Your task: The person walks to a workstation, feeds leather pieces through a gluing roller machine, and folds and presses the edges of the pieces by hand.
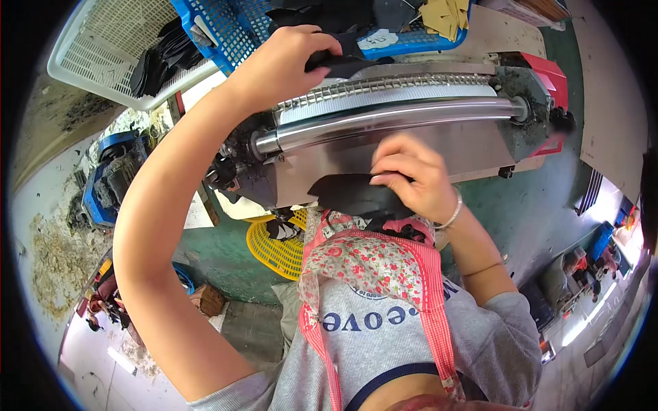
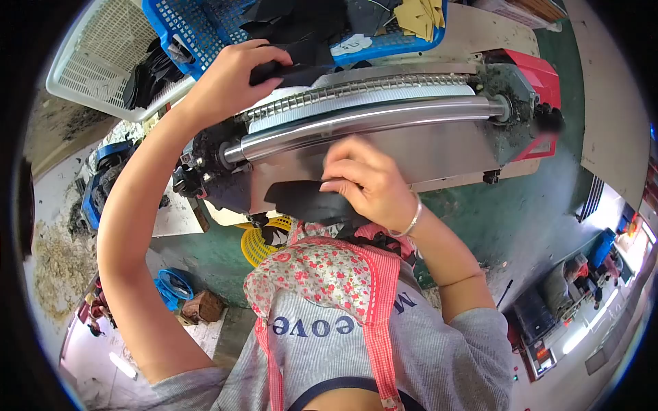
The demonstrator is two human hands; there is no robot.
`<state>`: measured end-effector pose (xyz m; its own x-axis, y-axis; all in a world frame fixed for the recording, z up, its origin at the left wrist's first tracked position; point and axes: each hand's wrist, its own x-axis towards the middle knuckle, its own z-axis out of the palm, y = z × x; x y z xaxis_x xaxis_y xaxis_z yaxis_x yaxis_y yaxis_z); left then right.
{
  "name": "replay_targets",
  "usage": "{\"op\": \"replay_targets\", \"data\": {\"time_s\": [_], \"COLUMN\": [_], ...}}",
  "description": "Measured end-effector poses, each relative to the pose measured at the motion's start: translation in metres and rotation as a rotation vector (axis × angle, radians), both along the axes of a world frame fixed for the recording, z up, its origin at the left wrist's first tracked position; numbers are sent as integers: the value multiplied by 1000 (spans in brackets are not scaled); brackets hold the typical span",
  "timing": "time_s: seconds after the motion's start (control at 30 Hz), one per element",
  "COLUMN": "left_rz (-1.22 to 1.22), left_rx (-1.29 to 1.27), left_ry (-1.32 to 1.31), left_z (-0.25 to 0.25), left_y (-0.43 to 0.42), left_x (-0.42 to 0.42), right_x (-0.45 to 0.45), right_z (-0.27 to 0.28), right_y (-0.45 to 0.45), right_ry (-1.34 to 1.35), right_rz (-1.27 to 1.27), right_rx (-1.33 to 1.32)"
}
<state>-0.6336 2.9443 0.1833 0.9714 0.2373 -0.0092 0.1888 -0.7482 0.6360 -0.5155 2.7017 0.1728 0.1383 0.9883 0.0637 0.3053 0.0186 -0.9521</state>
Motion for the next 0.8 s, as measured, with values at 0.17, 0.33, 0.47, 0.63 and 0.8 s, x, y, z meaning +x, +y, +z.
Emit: {"op": "replay_targets", "data": {"time_s": [0.17,0.33,0.47,0.63,0.8], "left_rz": [-60,-130,-110,167,-11], "left_rx": [-145,-230,-690,-18,500], "left_ry": [-64,-21,225,-187,126], "left_z": [51,53,57,38,-34], "left_y": [-41,-39,-37,-19,-5], "left_x": [-9,-20,-25,-37,-26], "right_x": [17,24,27,8,-33], "right_z": [48,60,69,27,-33], "right_y": [27,31,26,6,-16], "right_ry": [-307,-362,-298,-18,-67], "right_rz": [-23,257,274,2,-192], "right_rx": [100,298,186,-49,-421]}}
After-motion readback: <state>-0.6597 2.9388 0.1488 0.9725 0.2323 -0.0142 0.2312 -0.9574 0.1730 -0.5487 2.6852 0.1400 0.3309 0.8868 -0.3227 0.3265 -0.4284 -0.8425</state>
